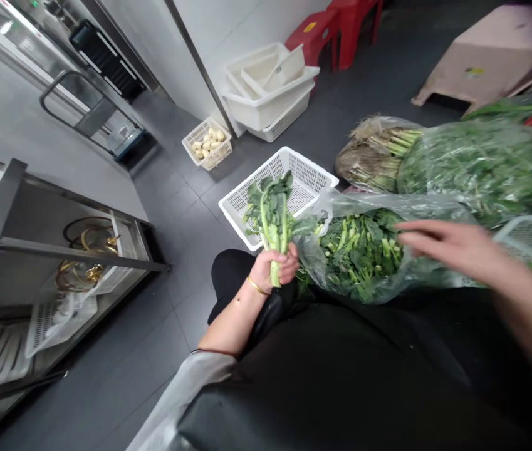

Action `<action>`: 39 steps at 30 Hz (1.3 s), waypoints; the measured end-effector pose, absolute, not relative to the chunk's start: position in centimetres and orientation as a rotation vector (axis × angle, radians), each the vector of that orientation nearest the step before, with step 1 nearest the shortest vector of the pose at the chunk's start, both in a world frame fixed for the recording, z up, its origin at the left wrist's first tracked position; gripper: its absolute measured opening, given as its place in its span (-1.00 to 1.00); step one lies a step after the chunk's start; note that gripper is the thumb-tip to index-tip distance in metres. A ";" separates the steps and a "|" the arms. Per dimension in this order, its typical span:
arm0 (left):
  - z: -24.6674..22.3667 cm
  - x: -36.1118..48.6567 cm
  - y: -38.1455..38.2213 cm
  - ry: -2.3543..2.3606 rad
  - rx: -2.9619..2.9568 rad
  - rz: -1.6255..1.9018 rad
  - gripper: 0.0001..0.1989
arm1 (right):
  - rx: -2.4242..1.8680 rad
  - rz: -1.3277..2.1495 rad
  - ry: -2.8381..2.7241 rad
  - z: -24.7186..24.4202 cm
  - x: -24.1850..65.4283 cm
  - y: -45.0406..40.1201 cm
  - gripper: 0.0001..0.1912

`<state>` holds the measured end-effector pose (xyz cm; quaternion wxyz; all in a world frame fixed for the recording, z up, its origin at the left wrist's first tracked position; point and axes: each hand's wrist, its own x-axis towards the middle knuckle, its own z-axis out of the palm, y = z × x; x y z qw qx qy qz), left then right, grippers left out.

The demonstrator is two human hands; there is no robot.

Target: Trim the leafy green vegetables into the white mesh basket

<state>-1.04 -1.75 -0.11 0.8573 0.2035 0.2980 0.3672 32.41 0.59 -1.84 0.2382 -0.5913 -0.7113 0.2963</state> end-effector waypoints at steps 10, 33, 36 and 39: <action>-0.7 0.0 -2.8 1.041 0.518 0.991 -0.58 | -1.183 0.888 -1.944 0.4 15.2 0.9 -0.57; -1.8 -2.7 -2.1 1.016 0.334 1.469 -0.60 | -0.770 0.516 -2.456 -0.6 14.4 -3.8 -0.74; -1.1 -3.2 -2.6 0.954 0.478 1.421 -0.62 | -0.916 0.830 -2.476 -0.6 14.5 -1.9 -0.39; -0.9 -2.6 -3.4 0.915 0.574 1.341 -0.63 | -1.054 1.269 -2.222 -0.4 14.3 1.4 -0.44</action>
